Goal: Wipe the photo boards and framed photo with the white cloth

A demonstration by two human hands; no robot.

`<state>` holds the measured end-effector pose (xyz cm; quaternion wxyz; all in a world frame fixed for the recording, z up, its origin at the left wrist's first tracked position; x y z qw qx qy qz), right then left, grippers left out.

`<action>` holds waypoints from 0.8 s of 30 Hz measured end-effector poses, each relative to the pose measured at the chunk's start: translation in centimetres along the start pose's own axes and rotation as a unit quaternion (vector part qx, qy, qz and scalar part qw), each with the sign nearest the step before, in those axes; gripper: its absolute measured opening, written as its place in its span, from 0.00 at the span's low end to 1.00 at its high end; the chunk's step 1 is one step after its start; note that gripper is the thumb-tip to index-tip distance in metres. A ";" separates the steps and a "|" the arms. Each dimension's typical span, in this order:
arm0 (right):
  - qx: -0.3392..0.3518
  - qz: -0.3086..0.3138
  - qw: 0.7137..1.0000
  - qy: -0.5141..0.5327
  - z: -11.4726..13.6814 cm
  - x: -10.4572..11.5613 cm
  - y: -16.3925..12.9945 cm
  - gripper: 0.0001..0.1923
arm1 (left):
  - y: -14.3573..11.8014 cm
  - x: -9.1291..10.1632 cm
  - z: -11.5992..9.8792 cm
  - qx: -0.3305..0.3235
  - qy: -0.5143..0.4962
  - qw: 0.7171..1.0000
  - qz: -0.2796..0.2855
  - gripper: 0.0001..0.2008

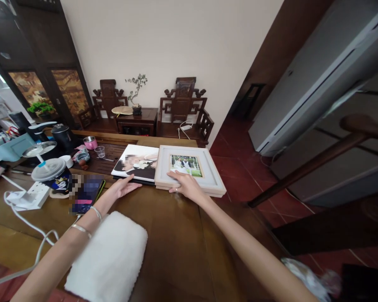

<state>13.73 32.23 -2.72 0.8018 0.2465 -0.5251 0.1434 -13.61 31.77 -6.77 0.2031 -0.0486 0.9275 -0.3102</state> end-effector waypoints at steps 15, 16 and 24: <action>-0.080 0.006 0.997 0.001 -0.2 0.4 0.8 0.40 | -0.5 -0.5 -0.3 0.008 -0.011 0.999 -0.030 0.19; -0.082 0.005 0.997 -0.002 -0.1 0.3 0.8 0.40 | -0.6 -0.6 -0.4 0.008 -0.010 0.999 -0.030 0.18; -0.086 -0.003 0.996 -0.027 -0.3 0.0 0.7 0.38 | -0.9 -0.6 -0.7 0.009 0.010 0.999 -0.047 0.19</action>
Point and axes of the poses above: each hand's wrist, its own y-axis towards the middle knuckle, its own x-axis out of the back of the hand, z = x × y, the point moved 4 cm from there along y, towards the middle knuckle, and after that the axes turned 5 degrees about -y, right-handed, at the moved point
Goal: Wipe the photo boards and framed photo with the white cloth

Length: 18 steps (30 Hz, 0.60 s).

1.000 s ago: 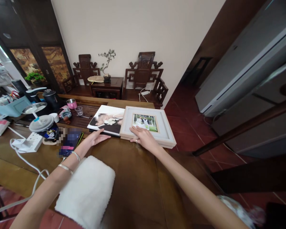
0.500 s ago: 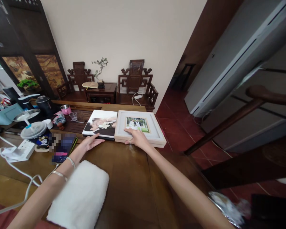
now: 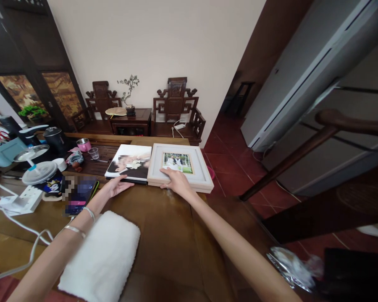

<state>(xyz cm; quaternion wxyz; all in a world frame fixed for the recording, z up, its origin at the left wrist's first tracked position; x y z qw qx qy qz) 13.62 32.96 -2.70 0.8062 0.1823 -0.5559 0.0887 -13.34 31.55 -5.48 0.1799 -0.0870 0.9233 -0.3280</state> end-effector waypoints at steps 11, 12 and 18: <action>0.071 -0.085 0.992 0.054 0.5 2.2 -2.3 0.21 | -1.0 1.2 -1.1 0.011 0.147 0.989 0.005 0.21; 0.057 -0.121 0.989 0.071 -0.4 3.1 -2.9 0.19 | -1.4 1.4 -1.3 0.006 0.171 0.985 0.003 0.21; -0.156 -0.265 0.944 0.115 -10.7 7.0 -6.2 0.18 | -3.4 -0.1 -3.3 -0.082 0.326 0.942 -0.018 0.20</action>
Point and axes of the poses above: each hand's wrist, its own y-axis towards the middle knuckle, its own x-axis out of the back of the hand, z = x × y, the point moved 4 cm from there along y, towards the middle knuckle, and after that the axes turned 5 degrees about -y, right-handed, at the moved point
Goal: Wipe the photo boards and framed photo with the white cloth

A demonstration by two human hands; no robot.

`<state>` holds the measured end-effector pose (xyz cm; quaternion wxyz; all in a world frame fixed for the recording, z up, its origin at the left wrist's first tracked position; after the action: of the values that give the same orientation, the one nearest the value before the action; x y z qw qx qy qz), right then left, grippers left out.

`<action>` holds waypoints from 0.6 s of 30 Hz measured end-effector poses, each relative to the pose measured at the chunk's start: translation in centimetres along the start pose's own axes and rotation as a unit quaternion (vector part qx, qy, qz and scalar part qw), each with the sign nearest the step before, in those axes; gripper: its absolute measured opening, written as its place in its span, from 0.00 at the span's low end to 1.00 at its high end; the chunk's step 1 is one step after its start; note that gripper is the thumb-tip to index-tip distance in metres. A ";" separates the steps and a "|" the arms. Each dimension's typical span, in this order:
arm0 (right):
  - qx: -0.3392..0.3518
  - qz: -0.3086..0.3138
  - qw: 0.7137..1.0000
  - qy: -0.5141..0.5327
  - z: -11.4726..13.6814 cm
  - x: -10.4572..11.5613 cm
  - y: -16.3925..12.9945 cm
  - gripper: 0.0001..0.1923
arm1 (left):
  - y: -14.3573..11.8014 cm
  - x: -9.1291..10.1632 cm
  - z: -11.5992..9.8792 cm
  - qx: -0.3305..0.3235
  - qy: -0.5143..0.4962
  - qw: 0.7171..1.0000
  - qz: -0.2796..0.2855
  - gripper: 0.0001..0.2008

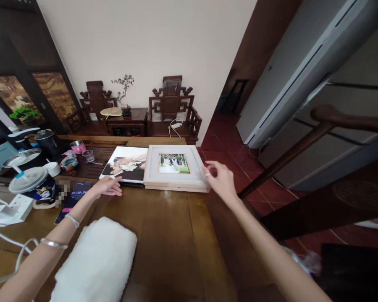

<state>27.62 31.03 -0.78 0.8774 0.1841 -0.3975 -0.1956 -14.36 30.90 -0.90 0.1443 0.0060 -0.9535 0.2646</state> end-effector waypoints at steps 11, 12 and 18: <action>-0.165 0.121 0.964 0.168 -5.1 -4.7 -0.8 0.20 | 3.2 -8.7 -7.5 -0.203 0.196 0.957 -0.065 0.11; -0.168 0.120 0.963 0.173 -5.1 -4.9 -0.9 0.20 | 3.6 -9.2 -7.8 -0.207 0.206 0.954 -0.071 0.11; -0.185 0.120 0.958 0.182 -5.8 -4.8 -0.9 0.21 | 4.7 -10.7 -8.6 -0.213 0.262 0.937 -0.093 0.14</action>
<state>29.02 33.59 -7.77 0.9708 0.0021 -0.2069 -0.1216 -2.23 38.62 0.75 0.4110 -0.0057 -0.9110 0.0332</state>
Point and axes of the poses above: each hand's wrist, its own y-axis towards the middle knuckle, its own x-axis out of the back of the hand, z = x × y, the point moved 4 cm from there along y, towards the middle knuckle, and after that the axes turned 5 degrees about -y, right-handed, at the moved point
